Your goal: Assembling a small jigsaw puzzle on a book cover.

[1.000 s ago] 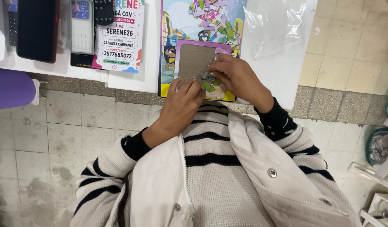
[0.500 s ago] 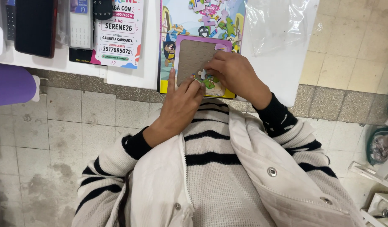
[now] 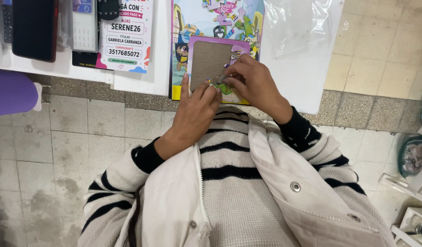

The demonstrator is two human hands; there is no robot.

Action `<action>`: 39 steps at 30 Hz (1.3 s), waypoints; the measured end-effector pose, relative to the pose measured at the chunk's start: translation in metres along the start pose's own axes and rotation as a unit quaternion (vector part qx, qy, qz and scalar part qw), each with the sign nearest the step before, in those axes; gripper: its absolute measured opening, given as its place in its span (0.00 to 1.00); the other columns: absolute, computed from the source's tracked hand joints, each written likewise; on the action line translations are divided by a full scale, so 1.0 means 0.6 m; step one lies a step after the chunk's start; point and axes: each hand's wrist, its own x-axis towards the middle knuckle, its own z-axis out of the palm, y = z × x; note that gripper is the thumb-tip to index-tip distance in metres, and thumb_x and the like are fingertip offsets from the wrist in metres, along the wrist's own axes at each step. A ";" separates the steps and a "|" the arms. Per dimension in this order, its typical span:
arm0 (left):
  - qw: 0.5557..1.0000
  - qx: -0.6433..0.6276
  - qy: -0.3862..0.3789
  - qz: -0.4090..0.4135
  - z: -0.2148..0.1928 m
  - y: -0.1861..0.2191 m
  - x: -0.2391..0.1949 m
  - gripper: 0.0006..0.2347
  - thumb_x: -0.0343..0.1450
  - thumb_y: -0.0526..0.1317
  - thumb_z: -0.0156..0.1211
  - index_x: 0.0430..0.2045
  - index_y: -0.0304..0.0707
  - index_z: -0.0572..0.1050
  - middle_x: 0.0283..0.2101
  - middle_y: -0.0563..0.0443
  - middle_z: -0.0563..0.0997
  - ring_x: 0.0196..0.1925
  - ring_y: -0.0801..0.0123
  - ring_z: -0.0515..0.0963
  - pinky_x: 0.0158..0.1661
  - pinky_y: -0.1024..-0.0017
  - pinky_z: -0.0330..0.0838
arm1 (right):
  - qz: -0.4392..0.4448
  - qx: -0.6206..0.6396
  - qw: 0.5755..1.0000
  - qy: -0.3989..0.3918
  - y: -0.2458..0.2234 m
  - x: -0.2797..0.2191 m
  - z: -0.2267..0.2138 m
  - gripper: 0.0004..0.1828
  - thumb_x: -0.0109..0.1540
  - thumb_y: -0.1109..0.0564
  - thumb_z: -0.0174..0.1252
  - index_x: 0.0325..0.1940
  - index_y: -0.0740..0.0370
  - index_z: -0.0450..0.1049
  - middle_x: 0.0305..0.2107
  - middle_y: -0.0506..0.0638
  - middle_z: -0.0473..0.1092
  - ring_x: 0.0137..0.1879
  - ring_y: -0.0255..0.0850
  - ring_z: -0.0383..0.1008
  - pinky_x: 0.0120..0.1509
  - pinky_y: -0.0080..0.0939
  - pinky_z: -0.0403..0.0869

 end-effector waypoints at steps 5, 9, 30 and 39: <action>0.999 -0.032 -0.010 -0.006 -0.011 -0.008 0.007 0.14 0.71 0.36 0.54 0.50 0.34 0.78 0.47 0.47 0.74 0.63 0.58 0.73 0.68 0.36 0.52 | 0.066 0.133 0.989 -0.014 0.023 -0.012 -0.024 0.08 0.64 0.64 0.67 0.44 0.65 0.75 0.36 0.50 0.71 0.36 0.37 0.73 0.41 0.37 0.74; 0.978 -0.207 -0.002 -0.024 -0.041 -0.031 0.010 0.12 0.72 0.33 0.59 0.49 0.36 0.77 0.53 0.45 0.78 0.62 0.54 0.76 0.64 0.49 0.66 | 0.147 0.249 0.956 0.040 0.046 -0.026 -0.050 0.11 0.67 0.64 0.64 0.54 0.63 0.75 0.38 0.46 0.76 0.43 0.29 0.76 0.49 0.31 0.77; 0.638 -0.734 0.010 -0.233 0.018 -0.046 0.048 0.12 0.75 0.32 0.58 0.53 0.26 0.74 0.44 0.46 0.84 0.45 0.73 0.87 0.47 0.76 0.82 | 0.160 0.398 0.903 0.012 -0.001 -0.054 -0.024 0.19 0.68 0.66 0.58 0.64 0.69 0.71 0.42 0.52 0.78 0.47 0.36 0.81 0.51 0.36 0.80; 0.726 -0.641 0.010 -0.249 0.023 -0.052 0.042 0.08 0.74 0.31 0.65 0.44 0.26 0.81 0.40 0.47 0.86 0.40 0.76 0.84 0.42 0.78 0.80 | 0.163 0.373 0.913 0.022 0.014 -0.066 -0.002 0.13 0.66 0.64 0.63 0.55 0.69 0.78 0.42 0.50 0.79 0.47 0.31 0.79 0.54 0.30 0.79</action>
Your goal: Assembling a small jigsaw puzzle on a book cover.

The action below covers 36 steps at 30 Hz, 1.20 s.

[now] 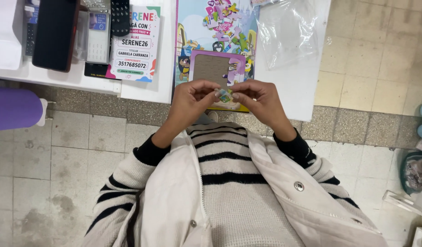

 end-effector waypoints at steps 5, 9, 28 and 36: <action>0.992 0.072 0.020 0.106 -0.023 0.068 0.036 0.09 0.74 0.31 0.63 0.47 0.32 0.82 0.41 0.49 0.85 0.40 0.79 0.83 0.41 0.79 0.79 | -0.049 -0.162 0.985 0.014 -0.052 0.017 0.001 0.09 0.64 0.64 0.64 0.48 0.63 0.82 0.33 0.47 0.77 0.33 0.27 0.71 0.36 0.28 0.69; 0.967 0.170 0.079 0.172 -0.044 0.069 0.102 0.10 0.72 0.29 0.63 0.46 0.33 0.82 0.38 0.46 0.83 0.36 0.75 0.85 0.38 0.78 0.80 | -0.059 -0.191 0.979 0.042 -0.067 0.040 -0.022 0.10 0.63 0.63 0.64 0.50 0.61 0.81 0.34 0.48 0.77 0.33 0.27 0.69 0.36 0.29 0.69; 0.925 0.281 0.121 0.226 -0.060 0.034 0.218 0.09 0.70 0.32 0.63 0.43 0.36 0.81 0.45 0.45 0.79 0.41 0.60 0.82 0.41 0.67 0.78 | -0.055 -0.479 0.870 0.104 -0.036 0.224 -0.049 0.17 0.57 0.48 0.73 0.37 0.64 0.79 0.34 0.58 0.70 0.41 0.54 0.73 0.45 0.52 0.71; 0.828 0.475 0.083 0.287 -0.065 0.035 0.226 0.15 0.68 0.31 0.63 0.50 0.36 0.80 0.60 0.53 0.79 0.49 0.58 0.74 0.47 0.61 0.69 | -0.109 -0.434 0.887 0.115 -0.013 0.271 -0.061 0.18 0.58 0.50 0.72 0.47 0.62 0.78 0.39 0.57 0.70 0.47 0.52 0.74 0.50 0.50 0.72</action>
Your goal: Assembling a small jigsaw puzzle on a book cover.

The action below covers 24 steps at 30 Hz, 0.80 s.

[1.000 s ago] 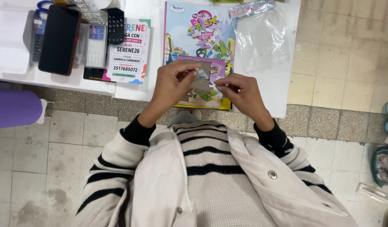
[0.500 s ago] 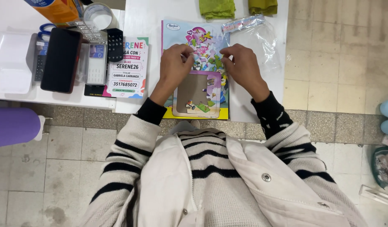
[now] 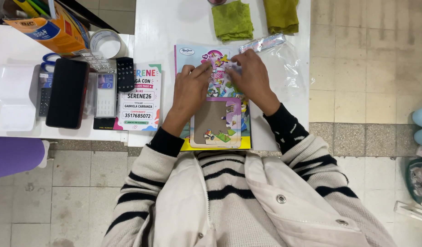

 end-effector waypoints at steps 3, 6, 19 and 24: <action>1.000 0.018 -0.021 -0.004 0.002 -0.002 0.000 0.16 0.69 0.32 0.63 0.52 0.36 0.80 0.62 0.56 0.79 0.49 0.59 0.74 0.48 0.61 0.68 | -0.013 -0.037 0.997 0.059 0.005 0.020 0.013 0.21 0.58 0.51 0.74 0.48 0.64 0.78 0.41 0.57 0.70 0.48 0.54 0.73 0.49 0.51 0.72; 1.000 0.016 0.001 -0.025 0.014 -0.013 -0.005 0.11 0.72 0.37 0.65 0.47 0.39 0.81 0.57 0.57 0.80 0.50 0.59 0.74 0.49 0.60 0.67 | -0.024 -0.009 1.000 0.010 0.018 0.030 0.018 0.19 0.57 0.52 0.74 0.46 0.64 0.77 0.41 0.57 0.68 0.48 0.53 0.73 0.51 0.49 0.73; 0.998 -0.021 0.039 -0.054 0.003 -0.012 -0.002 0.08 0.70 0.34 0.66 0.42 0.39 0.78 0.46 0.48 0.77 0.49 0.54 0.74 0.48 0.57 0.68 | -0.088 -0.031 0.994 0.058 -0.019 0.025 0.021 0.28 0.57 0.54 0.74 0.57 0.68 0.76 0.48 0.60 0.66 0.52 0.56 0.69 0.52 0.53 0.70; 0.995 -0.039 0.062 -0.061 -0.005 -0.010 -0.001 0.13 0.69 0.31 0.67 0.46 0.37 0.76 0.46 0.44 0.75 0.50 0.51 0.73 0.50 0.58 0.69 | -0.066 -0.005 0.998 0.006 -0.001 0.020 0.038 0.15 0.61 0.53 0.72 0.47 0.60 0.77 0.48 0.57 0.66 0.54 0.54 0.70 0.55 0.53 0.70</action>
